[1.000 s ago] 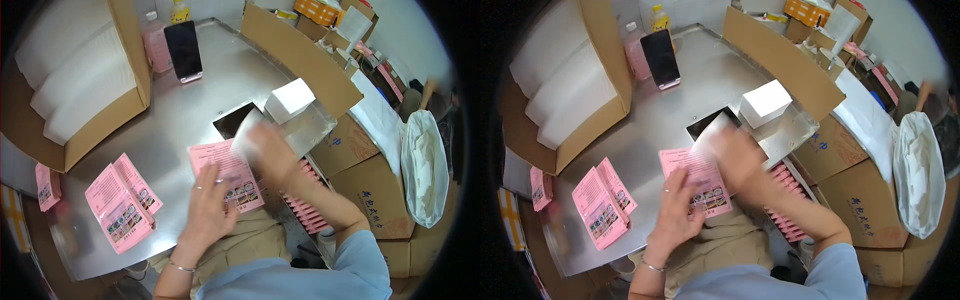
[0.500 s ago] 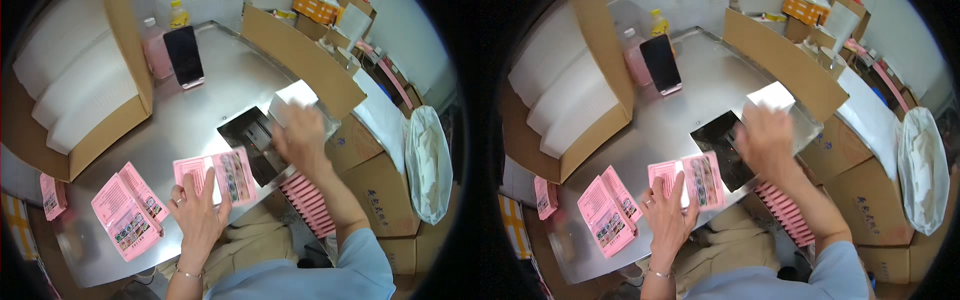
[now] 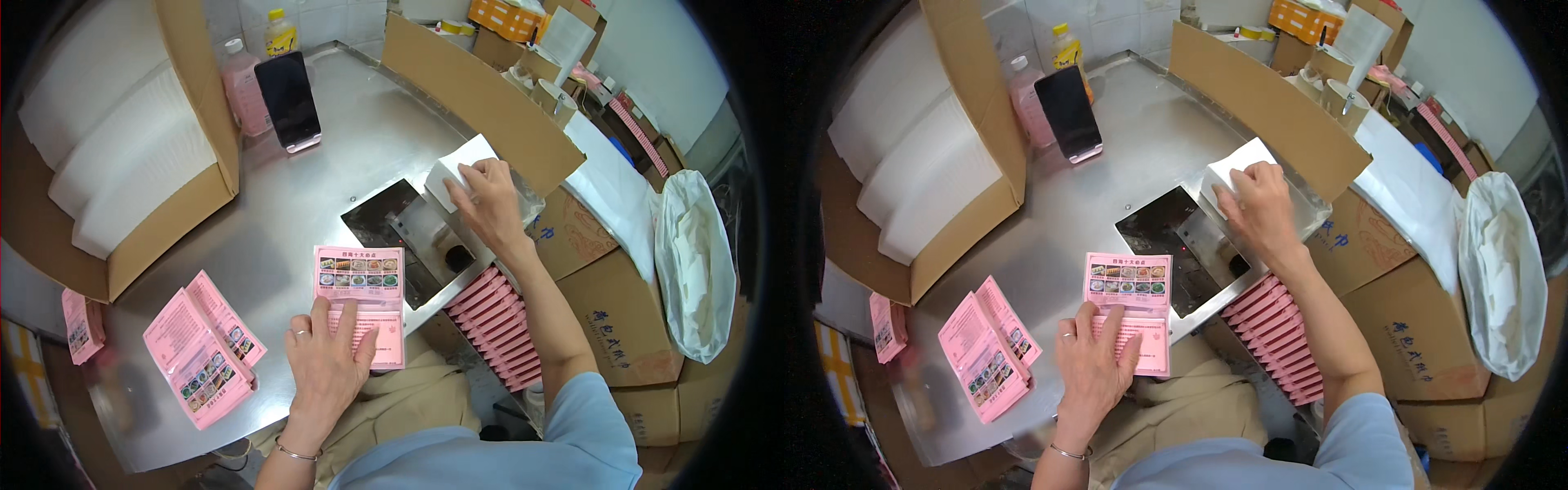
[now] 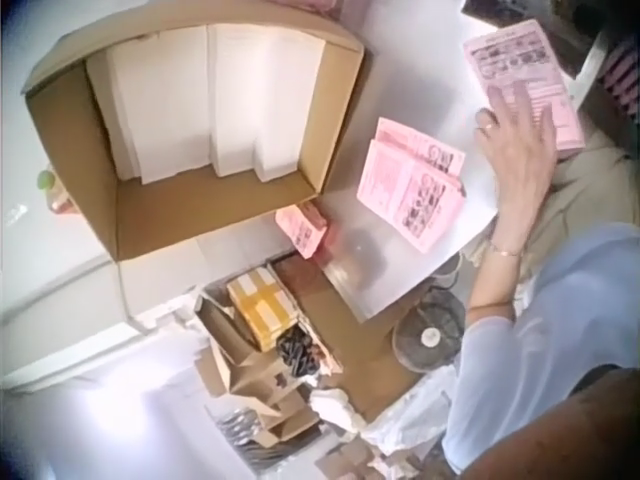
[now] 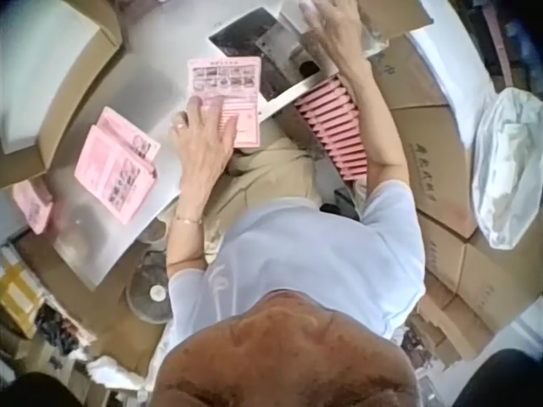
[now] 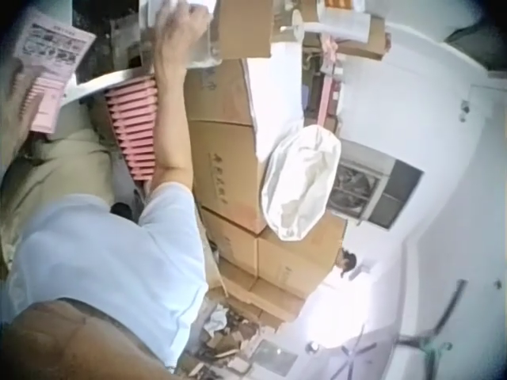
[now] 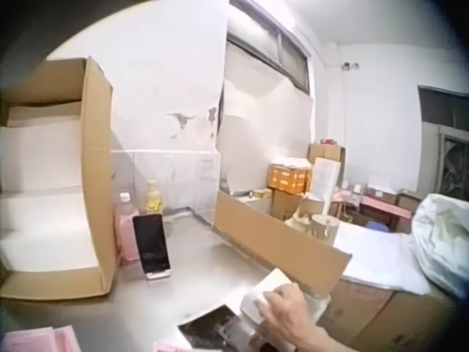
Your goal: The recorder is folding and stacking small product boxes and inserts at a stainless steel workstation.
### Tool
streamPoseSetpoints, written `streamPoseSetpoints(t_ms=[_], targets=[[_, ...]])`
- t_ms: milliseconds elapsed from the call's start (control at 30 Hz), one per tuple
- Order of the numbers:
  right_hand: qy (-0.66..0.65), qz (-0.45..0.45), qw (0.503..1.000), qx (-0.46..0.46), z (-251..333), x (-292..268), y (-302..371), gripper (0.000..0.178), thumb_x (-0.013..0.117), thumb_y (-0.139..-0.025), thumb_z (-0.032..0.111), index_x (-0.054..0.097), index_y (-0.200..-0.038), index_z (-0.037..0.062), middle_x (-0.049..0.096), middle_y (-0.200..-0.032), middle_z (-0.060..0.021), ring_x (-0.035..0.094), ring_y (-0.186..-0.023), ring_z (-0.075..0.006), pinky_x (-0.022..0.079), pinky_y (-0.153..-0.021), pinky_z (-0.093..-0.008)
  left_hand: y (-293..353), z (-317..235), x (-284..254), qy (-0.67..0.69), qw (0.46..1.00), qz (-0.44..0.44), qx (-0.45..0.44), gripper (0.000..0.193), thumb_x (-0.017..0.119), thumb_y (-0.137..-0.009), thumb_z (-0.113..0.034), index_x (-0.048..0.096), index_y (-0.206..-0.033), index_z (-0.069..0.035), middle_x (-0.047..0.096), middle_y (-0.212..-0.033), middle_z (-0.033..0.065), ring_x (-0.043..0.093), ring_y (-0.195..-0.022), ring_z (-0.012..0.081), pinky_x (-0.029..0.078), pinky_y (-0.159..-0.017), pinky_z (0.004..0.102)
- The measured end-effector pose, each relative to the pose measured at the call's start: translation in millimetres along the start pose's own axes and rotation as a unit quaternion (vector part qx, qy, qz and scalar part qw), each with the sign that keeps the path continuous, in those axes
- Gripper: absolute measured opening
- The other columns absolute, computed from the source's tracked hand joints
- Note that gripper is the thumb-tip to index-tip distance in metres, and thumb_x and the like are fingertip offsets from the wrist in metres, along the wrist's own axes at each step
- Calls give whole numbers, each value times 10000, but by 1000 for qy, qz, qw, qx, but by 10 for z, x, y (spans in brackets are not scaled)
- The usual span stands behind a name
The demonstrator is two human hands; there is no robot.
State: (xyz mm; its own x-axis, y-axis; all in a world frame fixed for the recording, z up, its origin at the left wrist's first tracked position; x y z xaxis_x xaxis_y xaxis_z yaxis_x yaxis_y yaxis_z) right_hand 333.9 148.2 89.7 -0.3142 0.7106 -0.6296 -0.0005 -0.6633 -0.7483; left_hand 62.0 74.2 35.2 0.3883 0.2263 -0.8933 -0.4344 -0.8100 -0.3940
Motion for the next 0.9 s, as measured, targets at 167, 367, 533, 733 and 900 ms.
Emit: streamPoseSetpoints(t_ms=[167,367,533,733,900], targets=[[24,72,997,32,-141,78,-56,170,716,-839,114,717,-981,21,578,-888,-121,564,-884,-304,467,-772,-436,-33,-29,-15,41,999,8,-20,494,768,-848,-345,621,-1181,-10,545,-1162,196,512,-956,358,434,-826,469],[40,-1,999,-5,2,-54,67,396,645,-784,-26,681,-1177,12,639,-1074,-184,608,-1005,-347,495,-897,-435,31,25,14,39,999,-18,-10,527,749,-832,-331,620,-1230,-11,544,-1152,228,504,-957,357,426,-793,455],[-269,271,910,-163,1946,171,820,385,581,-908,210,625,-1243,24,618,-1208,-260,615,-1105,-426,449,-1024,-594,50,300,-35,127,988,44,-74,780,814,-693,-336,540,-1352,-21,514,-1095,200,499,-978,382,406,-839,483],[-95,209,962,-150,1628,834,591,272,571,-895,107,634,-1155,56,639,-1106,-221,638,-1034,-417,360,-1069,-685,-110,-31,-56,119,992,12,-30,881,800,-721,-257,428,-1495,-62,530,-1089,195,520,-986,389,438,-845,477],[-115,272,955,17,573,1068,532,131,595,-872,111,674,-934,27,696,-908,-220,684,-898,-403,504,-882,-544,193,330,-408,138,990,19,-26,484,661,-726,25,611,-1204,-35,593,-1035,143,565,-954,350,465,-831,463]])
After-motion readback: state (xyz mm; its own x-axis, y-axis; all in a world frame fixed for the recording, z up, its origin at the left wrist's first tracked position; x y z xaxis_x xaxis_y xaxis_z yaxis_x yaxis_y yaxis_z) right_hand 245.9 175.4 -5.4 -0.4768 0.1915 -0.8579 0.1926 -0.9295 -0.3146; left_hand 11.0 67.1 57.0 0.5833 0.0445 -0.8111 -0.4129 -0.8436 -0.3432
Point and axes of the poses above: each hand's wrist, its own y-axis away from the middle knuckle, its own x-axis out of the palm, z = x × y, the point moved 9 cm from there along -y, towards the middle knuckle
